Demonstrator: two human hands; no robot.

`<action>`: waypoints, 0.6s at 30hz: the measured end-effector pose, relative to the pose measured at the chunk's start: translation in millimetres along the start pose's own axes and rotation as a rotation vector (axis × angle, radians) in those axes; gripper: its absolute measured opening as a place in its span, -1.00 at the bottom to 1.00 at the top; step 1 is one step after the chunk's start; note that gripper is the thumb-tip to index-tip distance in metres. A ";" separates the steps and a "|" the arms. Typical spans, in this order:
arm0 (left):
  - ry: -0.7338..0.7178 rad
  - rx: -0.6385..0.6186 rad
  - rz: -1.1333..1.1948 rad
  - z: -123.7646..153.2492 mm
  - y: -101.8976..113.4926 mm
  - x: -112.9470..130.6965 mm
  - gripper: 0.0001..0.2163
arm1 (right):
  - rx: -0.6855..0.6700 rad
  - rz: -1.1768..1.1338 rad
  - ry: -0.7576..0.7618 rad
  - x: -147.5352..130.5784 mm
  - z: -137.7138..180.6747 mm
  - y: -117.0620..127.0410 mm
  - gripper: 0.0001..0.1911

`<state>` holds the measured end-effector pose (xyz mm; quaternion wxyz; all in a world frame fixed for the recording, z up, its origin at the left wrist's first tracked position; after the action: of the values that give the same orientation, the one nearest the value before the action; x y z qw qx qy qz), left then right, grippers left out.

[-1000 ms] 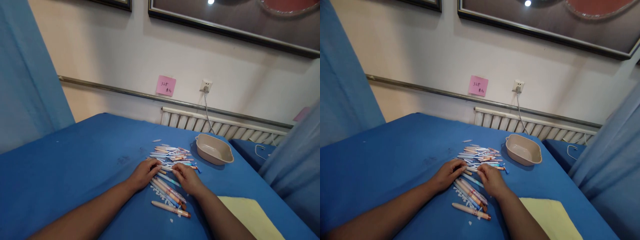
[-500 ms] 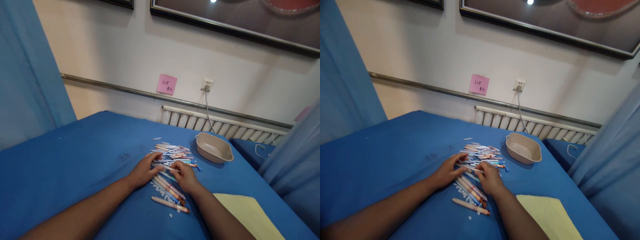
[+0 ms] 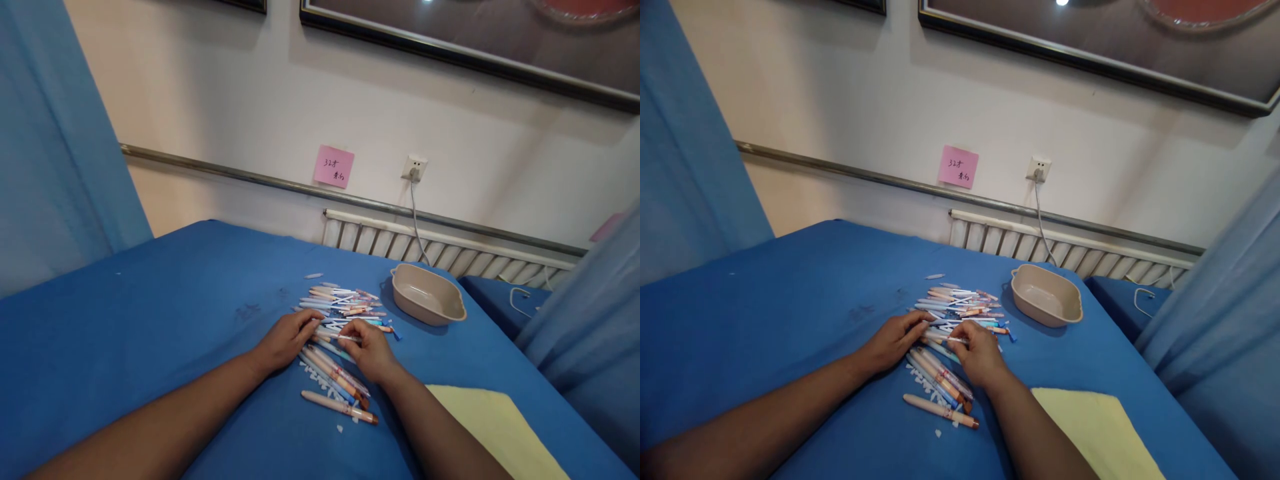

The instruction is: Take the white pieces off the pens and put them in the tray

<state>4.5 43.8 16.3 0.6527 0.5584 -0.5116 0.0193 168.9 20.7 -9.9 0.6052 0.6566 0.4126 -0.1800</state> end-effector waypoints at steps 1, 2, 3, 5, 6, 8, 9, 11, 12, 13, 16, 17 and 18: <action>0.025 0.000 0.015 -0.1 0.3 -1.3 -0.70 | -0.001 -0.003 0.001 0.6 0.0 -0.3 -0.92; 0.036 0.008 0.025 0.0 1.0 -1.7 -0.70 | -0.003 -0.003 0.003 0.9 0.1 -0.6 -0.93; 0.026 0.021 0.027 0.1 1.7 -0.9 -0.70 | -0.003 -0.001 0.004 1.1 0.1 -0.7 -0.93; -0.025 0.052 0.006 0.4 2.9 2.5 -0.66 | -0.002 0.005 0.004 1.1 0.0 -0.4 -0.93; -0.045 0.059 -0.006 0.6 2.9 3.8 -0.64 | 0.000 0.007 0.003 1.0 -0.1 0.1 -0.93; -0.043 0.050 -0.012 0.5 1.8 3.6 -0.70 | 0.006 0.004 -0.003 0.8 -0.4 1.0 -0.93; -0.022 0.038 -0.002 0.4 1.3 2.4 -0.73 | 0.007 0.001 -0.004 0.5 -0.5 1.2 -0.93; 0.032 -0.004 0.031 0.1 -0.2 -0.1 -0.71 | 0.007 -0.004 -0.002 0.0 -0.5 1.3 -0.93; 0.054 -0.023 0.041 0.1 -0.6 -0.8 -0.69 | 0.007 -0.003 0.002 -0.3 -0.5 1.1 -0.93; 0.067 -0.024 0.043 0.3 0.1 -0.9 -0.67 | 0.006 -0.001 0.005 -0.4 -0.4 0.9 -0.93; 0.021 0.080 0.017 1.6 8.1 2.4 -0.68 | 0.006 -0.009 0.006 1.2 -0.4 0.7 -0.93; -0.013 0.110 0.012 2.1 9.8 4.0 -0.63 | 0.006 -0.013 0.004 2.0 -0.4 0.8 -0.92; -0.045 0.124 0.011 2.4 10.3 5.0 -0.59 | 0.006 -0.017 0.001 2.6 -0.5 0.9 -0.92</action>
<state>-0.9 43.2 26.7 0.6052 0.5953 -0.5269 0.0420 171.0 22.1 -11.1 0.6017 0.6548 0.4179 -0.1860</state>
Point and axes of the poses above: each hand's wrist, its own z-axis away from the middle knuckle, its own y-axis out of the back of the hand, x = y × z, the point moved 7 cm from there along -z, towards the middle knuckle, and after that the axes turned 9 degrees about -x, right-handed, at the moved point
